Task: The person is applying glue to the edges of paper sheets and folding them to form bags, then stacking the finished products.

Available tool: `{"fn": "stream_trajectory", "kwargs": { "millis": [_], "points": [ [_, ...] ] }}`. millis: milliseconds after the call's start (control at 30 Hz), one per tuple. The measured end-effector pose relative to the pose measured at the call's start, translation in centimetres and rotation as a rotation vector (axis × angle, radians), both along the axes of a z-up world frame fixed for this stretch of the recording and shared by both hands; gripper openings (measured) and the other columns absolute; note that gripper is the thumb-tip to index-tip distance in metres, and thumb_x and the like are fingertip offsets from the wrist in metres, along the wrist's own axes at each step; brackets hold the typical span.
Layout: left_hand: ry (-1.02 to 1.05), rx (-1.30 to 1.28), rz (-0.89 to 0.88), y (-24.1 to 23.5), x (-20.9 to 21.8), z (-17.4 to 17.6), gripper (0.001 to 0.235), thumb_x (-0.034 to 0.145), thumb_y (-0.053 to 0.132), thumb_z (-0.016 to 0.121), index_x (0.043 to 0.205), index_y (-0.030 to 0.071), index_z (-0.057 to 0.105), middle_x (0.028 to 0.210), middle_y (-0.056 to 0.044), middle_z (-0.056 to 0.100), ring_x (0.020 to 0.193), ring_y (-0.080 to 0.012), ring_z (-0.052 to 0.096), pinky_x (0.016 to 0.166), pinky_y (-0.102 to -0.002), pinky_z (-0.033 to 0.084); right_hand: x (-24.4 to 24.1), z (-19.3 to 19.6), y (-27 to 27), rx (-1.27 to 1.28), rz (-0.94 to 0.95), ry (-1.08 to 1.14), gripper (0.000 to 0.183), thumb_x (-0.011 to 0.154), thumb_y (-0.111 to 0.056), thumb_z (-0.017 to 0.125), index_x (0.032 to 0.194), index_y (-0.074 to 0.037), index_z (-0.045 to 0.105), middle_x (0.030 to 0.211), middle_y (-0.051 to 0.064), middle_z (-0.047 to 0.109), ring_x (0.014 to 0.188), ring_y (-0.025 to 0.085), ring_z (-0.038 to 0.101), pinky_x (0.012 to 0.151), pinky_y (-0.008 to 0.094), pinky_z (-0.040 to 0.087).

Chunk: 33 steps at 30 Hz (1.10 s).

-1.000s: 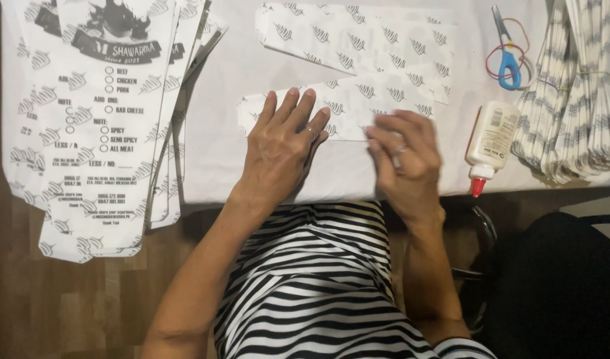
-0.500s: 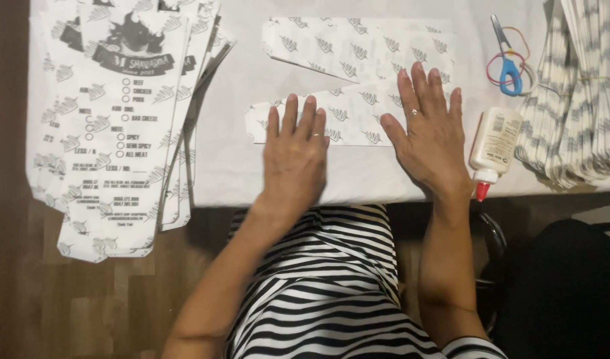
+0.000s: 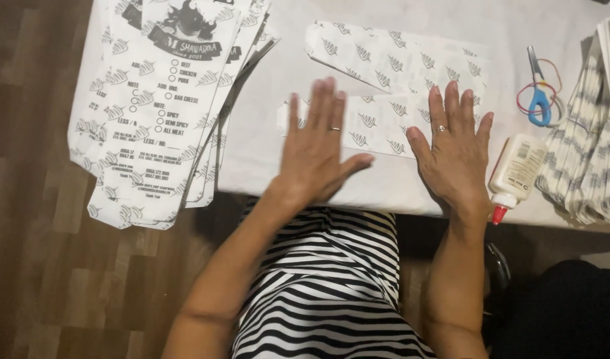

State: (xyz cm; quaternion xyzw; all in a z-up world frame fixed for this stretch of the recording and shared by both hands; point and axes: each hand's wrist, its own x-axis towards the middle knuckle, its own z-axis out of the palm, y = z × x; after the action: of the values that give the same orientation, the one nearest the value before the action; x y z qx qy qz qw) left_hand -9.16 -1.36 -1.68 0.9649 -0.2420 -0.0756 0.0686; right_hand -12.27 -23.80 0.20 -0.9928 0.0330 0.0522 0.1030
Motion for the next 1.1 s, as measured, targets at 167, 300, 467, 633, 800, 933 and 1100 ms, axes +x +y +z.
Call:
{"fn": "stream_trajectory", "kwargs": {
  "millis": [167, 300, 467, 633, 800, 933, 1100],
  "points": [
    [0.079, 0.025, 0.138, 4.1, -0.2, 0.7, 0.113, 0.091, 0.087, 0.015, 0.159, 0.000, -0.010, 0.164, -0.020, -0.021, 0.152, -0.0316, -0.021, 0.122, -0.055, -0.013, -0.1, -0.5, -0.6, 0.013, 0.001, -0.020, 0.073, 0.106, -0.053, 0.028, 0.166, -0.015, 0.012, 0.173, 0.010, 0.002, 0.159, 0.030, -0.003, 0.123, 0.059, -0.005],
    [0.033, 0.068, 0.335, 4.7, -1.5, 0.7, 0.137, 0.078, 0.101, 0.019, 0.158, -0.006, -0.011, 0.161, -0.029, -0.021, 0.151, -0.0389, -0.022, 0.121, -0.056, -0.012, -0.1, -1.0, -1.0, 0.031, 0.021, -0.057, 0.074, 0.106, -0.055, 0.032, 0.166, -0.015, 0.012, 0.173, 0.012, 0.004, 0.159, 0.031, -0.001, 0.124, 0.058, -0.004],
    [-0.110, -0.016, -0.062, 1.3, -2.4, 0.1, 0.137, 0.080, 0.106, 0.038, 0.162, 0.007, -0.010, 0.168, -0.021, -0.014, 0.156, -0.0384, -0.012, 0.125, -0.063, -0.004, -0.5, -1.0, -1.6, 0.132, 0.051, -0.133, 0.085, 0.100, -0.068, 0.021, 0.166, -0.015, 0.012, 0.172, 0.018, 0.005, 0.159, 0.036, 0.001, 0.125, 0.058, -0.002],
    [-0.304, -0.076, -0.232, 0.3, -3.3, -1.3, 0.141, 0.068, 0.111, 0.034, 0.166, 0.013, 0.010, 0.169, -0.025, 0.010, 0.157, -0.0419, 0.010, 0.124, -0.066, 0.005, -1.1, 0.0, -1.5, 0.381, 0.018, -0.249, 0.091, 0.098, -0.073, 0.010, 0.164, -0.013, 0.023, 0.172, 0.019, 0.011, 0.160, 0.037, 0.008, 0.128, 0.053, 0.000],
    [-0.588, -0.267, -0.292, 1.8, -7.6, -1.8, 0.061, 0.090, 0.008, 0.067, 0.148, -0.001, 0.051, 0.117, -0.027, 0.068, 0.111, -0.0446, 0.065, 0.093, -0.056, 0.055, -1.6, 1.0, -1.0, 0.591, -0.154, -0.260, 0.099, 0.090, -0.082, 0.002, 0.162, -0.023, 0.034, 0.168, 0.017, 0.024, 0.155, 0.041, 0.018, 0.125, 0.061, 0.007],
    [-0.479, -0.379, -0.235, 5.5, -8.6, 0.4, 0.046, 0.090, 0.009, 0.066, 0.135, 0.010, 0.066, 0.072, -0.007, 0.069, 0.063, -0.0237, 0.063, 0.052, -0.035, 0.054, -0.6, 0.1, -1.7, 0.457, -0.091, -0.362, 0.100, 0.096, -0.080, 0.009, 0.161, -0.009, 0.038, 0.163, 0.024, 0.037, 0.152, 0.048, 0.020, 0.124, 0.059, 0.008],
    [-0.300, -0.866, 0.344, 13.2, -5.3, 5.3, 0.048, 0.089, -0.003, 0.079, 0.134, -0.009, 0.062, 0.087, -0.020, 0.074, 0.071, -0.0356, 0.073, 0.048, -0.041, 0.052, 0.1, -1.0, -1.8, 0.219, 0.090, -0.310, 0.050, 0.112, -0.050, 0.044, 0.153, -0.024, 0.055, 0.162, 0.024, 0.040, 0.150, 0.054, 0.023, 0.119, 0.070, 0.006]
  ]
}}
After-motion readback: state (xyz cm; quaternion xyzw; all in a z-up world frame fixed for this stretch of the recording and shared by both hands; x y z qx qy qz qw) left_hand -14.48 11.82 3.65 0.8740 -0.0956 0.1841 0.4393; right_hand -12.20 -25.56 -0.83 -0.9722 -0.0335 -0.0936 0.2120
